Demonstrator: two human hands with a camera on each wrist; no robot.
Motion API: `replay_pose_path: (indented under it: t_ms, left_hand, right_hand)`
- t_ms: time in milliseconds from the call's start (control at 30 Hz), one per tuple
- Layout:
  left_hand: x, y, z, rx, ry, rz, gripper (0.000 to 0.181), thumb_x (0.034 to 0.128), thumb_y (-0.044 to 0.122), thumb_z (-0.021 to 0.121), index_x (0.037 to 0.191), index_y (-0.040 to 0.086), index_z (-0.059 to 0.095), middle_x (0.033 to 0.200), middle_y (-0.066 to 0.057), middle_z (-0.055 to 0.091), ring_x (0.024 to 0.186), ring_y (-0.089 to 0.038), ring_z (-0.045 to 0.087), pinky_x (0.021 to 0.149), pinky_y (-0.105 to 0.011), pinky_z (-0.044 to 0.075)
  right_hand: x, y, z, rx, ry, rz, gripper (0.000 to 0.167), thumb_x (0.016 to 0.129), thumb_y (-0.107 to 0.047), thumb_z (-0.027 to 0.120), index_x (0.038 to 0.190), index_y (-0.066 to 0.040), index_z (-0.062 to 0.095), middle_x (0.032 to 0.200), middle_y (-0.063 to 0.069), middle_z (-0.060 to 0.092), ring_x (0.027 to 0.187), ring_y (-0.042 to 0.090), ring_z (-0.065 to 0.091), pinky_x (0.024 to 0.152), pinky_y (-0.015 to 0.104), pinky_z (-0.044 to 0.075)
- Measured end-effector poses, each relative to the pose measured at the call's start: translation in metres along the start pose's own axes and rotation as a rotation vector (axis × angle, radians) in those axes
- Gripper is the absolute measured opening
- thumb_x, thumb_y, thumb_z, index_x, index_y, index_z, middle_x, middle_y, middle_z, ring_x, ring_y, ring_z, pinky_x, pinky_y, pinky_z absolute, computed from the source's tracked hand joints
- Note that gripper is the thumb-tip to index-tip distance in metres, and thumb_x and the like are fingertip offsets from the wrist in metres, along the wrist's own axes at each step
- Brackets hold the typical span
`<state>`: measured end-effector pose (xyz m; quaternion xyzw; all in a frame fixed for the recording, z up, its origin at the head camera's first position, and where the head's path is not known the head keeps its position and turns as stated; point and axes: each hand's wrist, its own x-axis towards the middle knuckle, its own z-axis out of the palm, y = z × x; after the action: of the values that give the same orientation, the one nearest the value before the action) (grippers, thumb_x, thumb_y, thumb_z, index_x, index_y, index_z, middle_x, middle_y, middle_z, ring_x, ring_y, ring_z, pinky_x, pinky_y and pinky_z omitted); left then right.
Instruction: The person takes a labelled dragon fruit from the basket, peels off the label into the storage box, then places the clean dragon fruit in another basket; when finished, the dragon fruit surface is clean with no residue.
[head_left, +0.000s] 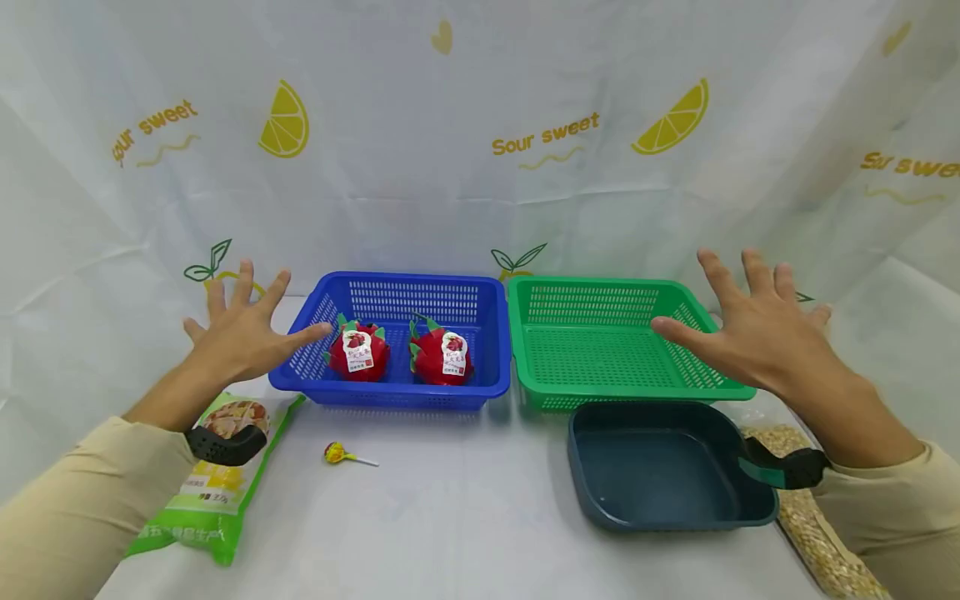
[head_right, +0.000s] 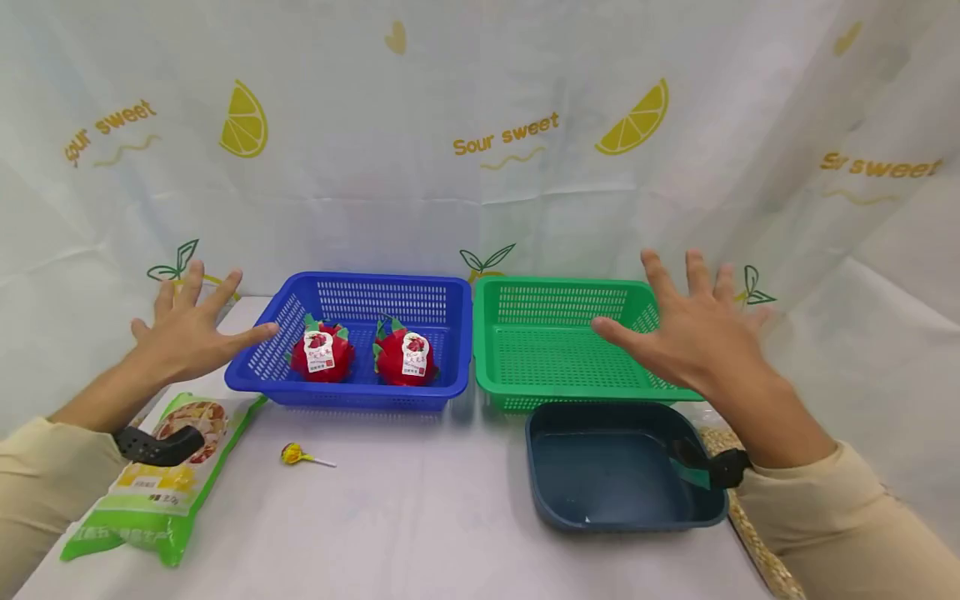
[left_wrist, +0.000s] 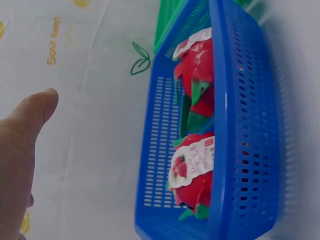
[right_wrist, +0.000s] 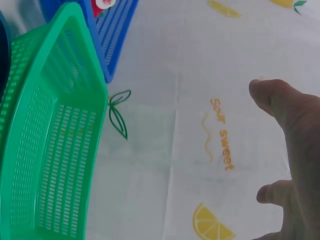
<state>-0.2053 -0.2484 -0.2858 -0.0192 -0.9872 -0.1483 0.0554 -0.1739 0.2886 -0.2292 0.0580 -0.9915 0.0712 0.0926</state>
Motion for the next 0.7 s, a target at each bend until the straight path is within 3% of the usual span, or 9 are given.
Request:
replay_pose_path:
  t_ms: [333, 700]
  left_hand:
    - [-0.006, -0.009, 0.024, -0.034, 0.051, 0.052, 0.099, 0.0819, 0.071, 0.053, 0.155, 0.015, 0.018, 0.157, -0.024, -0.008, 0.135, -0.057, -0.007, 0.088, -0.084, 0.003]
    - [-0.007, -0.021, 0.054, -0.129, 0.111, 0.079, 0.092, 0.0834, 0.064, 0.059, 0.153, 0.012, 0.027, 0.158, -0.020, 0.002, 0.137, -0.055, 0.001, 0.092, -0.082, 0.003]
  right_hand:
    - [0.017, -0.035, 0.009, 0.011, 0.021, -0.091, 0.100, 0.082, -0.071, 0.054, 0.156, -0.020, 0.010, 0.154, 0.029, 0.008, 0.135, 0.055, 0.008, 0.081, 0.087, 0.009]
    - [0.037, -0.069, 0.022, 0.082, -0.021, -0.171, 0.101, 0.080, -0.073, 0.056, 0.156, -0.023, 0.015, 0.155, 0.024, 0.012, 0.136, 0.052, 0.013, 0.090, 0.081, 0.013]
